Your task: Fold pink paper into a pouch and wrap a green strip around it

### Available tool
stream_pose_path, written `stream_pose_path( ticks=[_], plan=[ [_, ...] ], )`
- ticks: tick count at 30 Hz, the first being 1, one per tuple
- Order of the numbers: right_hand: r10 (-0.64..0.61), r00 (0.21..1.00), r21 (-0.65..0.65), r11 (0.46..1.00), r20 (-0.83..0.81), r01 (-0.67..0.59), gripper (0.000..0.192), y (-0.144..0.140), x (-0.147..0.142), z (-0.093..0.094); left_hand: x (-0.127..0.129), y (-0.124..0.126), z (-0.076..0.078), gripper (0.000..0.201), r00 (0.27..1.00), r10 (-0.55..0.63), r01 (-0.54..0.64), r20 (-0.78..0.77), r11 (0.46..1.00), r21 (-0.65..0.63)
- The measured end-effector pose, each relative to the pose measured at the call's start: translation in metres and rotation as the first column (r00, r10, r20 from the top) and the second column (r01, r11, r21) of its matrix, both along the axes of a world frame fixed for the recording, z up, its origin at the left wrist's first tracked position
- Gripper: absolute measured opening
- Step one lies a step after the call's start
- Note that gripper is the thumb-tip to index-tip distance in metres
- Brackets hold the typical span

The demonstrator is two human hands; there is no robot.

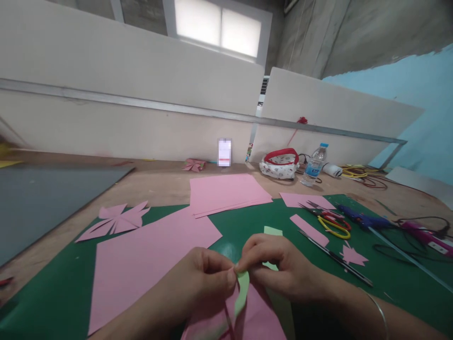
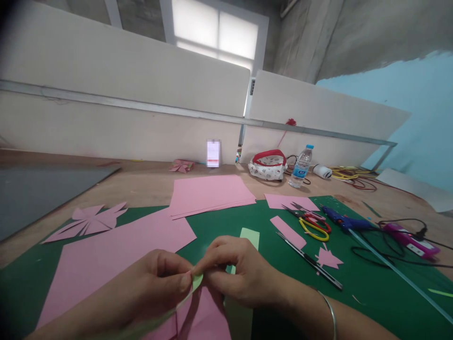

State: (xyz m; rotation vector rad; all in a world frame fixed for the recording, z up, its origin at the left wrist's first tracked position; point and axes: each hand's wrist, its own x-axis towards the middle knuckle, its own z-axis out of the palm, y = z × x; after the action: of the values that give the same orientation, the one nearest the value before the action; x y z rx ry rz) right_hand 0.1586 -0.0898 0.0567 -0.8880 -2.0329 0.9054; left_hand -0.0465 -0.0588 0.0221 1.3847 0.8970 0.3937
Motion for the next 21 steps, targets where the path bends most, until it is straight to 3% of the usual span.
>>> stream_pose_path(
  ticks=[5,7,11,13,15,21],
  plan=[
    [-0.007,0.998,0.119,0.993,0.057,0.000,0.027,-0.003,0.002,0.001,0.000,-0.005,0.013,0.044,0.999,-0.012,0.012,0.047,1.000,-0.010],
    [0.015,0.998,0.102,0.995,0.061,-0.021,0.027,-0.004,0.002,0.003,0.001,-0.006,0.016,0.040,0.999,-0.008,0.008,0.037,1.000,0.004],
    [-0.024,1.000,-0.174,0.985,0.000,0.024,0.023,-0.003,0.003,0.007,0.002,-0.007,0.018,0.033,1.000,0.016,-0.016,0.001,0.999,0.032],
    [-0.099,0.995,-0.342,0.936,-0.015,0.088,0.024,-0.002,0.001,0.007,0.002,-0.007,0.019,0.031,0.999,0.048,-0.046,-0.024,0.998,0.047],
    [-0.135,0.991,-0.418,0.900,0.011,0.127,0.026,-0.001,-0.003,0.005,0.003,-0.008,0.021,0.032,0.995,0.082,-0.079,-0.048,0.995,0.066],
    [-0.207,0.961,-0.220,0.944,0.184,0.246,0.012,-0.003,-0.017,0.002,0.010,-0.010,0.022,0.030,0.992,0.118,-0.115,-0.045,0.992,0.058]
  ],
)
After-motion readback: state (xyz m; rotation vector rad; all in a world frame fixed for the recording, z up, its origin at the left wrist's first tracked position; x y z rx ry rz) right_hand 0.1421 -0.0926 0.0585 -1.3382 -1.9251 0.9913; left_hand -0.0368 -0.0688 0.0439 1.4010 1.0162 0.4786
